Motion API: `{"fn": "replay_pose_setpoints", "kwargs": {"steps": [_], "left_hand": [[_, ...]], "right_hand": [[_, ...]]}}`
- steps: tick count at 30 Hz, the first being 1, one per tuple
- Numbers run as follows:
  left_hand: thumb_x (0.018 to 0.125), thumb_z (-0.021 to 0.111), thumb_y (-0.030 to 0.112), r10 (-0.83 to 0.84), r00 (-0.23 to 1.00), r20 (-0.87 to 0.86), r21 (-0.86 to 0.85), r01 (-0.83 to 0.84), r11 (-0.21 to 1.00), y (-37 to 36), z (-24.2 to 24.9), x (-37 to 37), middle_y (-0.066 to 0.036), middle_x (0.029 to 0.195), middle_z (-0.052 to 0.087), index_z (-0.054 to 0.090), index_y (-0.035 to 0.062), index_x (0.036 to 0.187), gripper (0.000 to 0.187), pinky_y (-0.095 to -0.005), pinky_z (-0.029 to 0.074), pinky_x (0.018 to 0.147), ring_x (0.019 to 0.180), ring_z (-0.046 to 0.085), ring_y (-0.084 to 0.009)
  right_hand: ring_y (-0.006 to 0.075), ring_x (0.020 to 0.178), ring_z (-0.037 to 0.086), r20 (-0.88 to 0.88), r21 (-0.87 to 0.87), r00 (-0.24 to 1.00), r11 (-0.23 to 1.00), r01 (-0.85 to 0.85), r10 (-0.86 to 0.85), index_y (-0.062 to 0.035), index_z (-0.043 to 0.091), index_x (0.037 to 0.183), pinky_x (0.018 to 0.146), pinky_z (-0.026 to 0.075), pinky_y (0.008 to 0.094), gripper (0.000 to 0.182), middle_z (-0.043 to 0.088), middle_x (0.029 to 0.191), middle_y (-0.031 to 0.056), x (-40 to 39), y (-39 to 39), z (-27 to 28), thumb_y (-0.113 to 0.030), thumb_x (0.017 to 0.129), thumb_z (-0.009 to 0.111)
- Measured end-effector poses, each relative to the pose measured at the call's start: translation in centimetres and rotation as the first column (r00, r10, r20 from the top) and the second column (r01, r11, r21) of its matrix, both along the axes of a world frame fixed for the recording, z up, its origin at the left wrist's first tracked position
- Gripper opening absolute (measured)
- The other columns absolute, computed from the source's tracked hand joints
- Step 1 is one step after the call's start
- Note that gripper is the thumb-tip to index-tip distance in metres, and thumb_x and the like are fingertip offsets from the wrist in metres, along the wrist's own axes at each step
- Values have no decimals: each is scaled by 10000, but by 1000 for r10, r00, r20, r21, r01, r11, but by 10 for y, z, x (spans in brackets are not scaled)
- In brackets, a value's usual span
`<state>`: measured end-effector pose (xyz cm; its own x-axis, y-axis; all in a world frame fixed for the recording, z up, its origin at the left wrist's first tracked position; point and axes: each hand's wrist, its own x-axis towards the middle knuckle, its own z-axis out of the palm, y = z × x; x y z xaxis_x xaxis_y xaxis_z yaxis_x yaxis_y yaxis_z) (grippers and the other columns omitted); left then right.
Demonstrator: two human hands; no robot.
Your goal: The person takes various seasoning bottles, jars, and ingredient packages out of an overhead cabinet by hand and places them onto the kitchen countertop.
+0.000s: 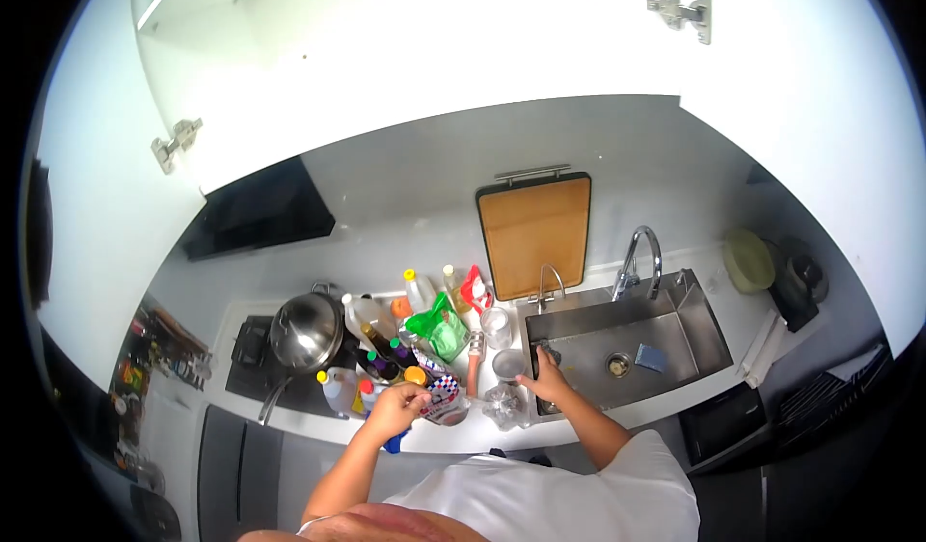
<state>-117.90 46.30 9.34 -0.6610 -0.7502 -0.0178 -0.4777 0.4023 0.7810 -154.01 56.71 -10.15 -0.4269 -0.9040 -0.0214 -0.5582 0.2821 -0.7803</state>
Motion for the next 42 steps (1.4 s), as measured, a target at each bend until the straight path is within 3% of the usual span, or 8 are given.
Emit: {"fn": "replay_pose_setpoints", "kwargs": {"steps": [7,10,14,30,35,38,39,42], "left_hand": [[1060,616,275,41,988,-148,106,-26,994,-9,9,-17,-74,673,625,703,1,901,328,-344,507,597,594,584,-152],[1060,596,249,-2,999,-48,-125,-5,992,-16,2,-43,-128,785,719,735,48,1086,246,-381,557,681,691,705,-248],[1035,658,182,-98,993,-64,-196,84,977,-13,21,-74,-53,848,715,716,4,1119,205,-291,535,712,750,639,-117],[900,844,223,-230,968,-103,106,241,965,52,34,-148,3,647,580,649,28,831,285,-277,417,533,604,488,-76],[1032,663,304,-446,894,-43,-12,446,895,57,25,-155,-53,695,688,729,35,998,278,-321,492,738,629,634,-156],[1060,600,303,-480,869,-118,-5,483,876,64,5,-150,-72,860,755,697,101,1316,340,-463,326,1133,787,718,-190],[1051,610,323,-479,873,-90,-54,476,878,69,3,-144,-78,924,761,653,112,1379,392,-533,186,1180,843,724,-201],[1016,671,302,-591,804,-66,-5,592,806,89,-2,-136,-164,1167,725,551,43,1469,535,-567,265,1164,1018,715,-245]], "right_hand": [[289,1057,739,133,-94,988,991,96,-83,51,699,1230,956,566,386,499,764,1139,179,-18,68,17,-356,950,761],[295,1056,753,193,-119,981,992,51,-27,47,680,1271,924,586,372,515,752,1154,225,-29,75,26,-336,939,769],[276,1014,761,219,-243,976,969,34,21,42,691,1249,894,598,356,444,765,1118,206,-36,73,53,-264,938,776],[236,1067,740,150,-310,988,951,10,39,14,654,1302,920,581,359,403,744,1189,178,0,122,142,-186,966,751],[237,1059,739,206,-293,976,947,130,-71,-5,643,1333,934,575,359,411,752,1165,169,50,157,148,-172,971,743],[267,1045,748,215,-285,955,923,260,-203,-24,636,1348,909,582,381,445,752,1167,182,78,183,142,-223,964,741],[270,1045,748,211,-293,948,910,292,-236,-29,621,1368,911,581,385,465,751,1167,184,91,192,143,-228,964,741],[271,1013,749,188,-321,917,860,397,-352,-45,574,1412,891,585,402,507,733,1190,184,134,227,135,-239,971,731]]}}
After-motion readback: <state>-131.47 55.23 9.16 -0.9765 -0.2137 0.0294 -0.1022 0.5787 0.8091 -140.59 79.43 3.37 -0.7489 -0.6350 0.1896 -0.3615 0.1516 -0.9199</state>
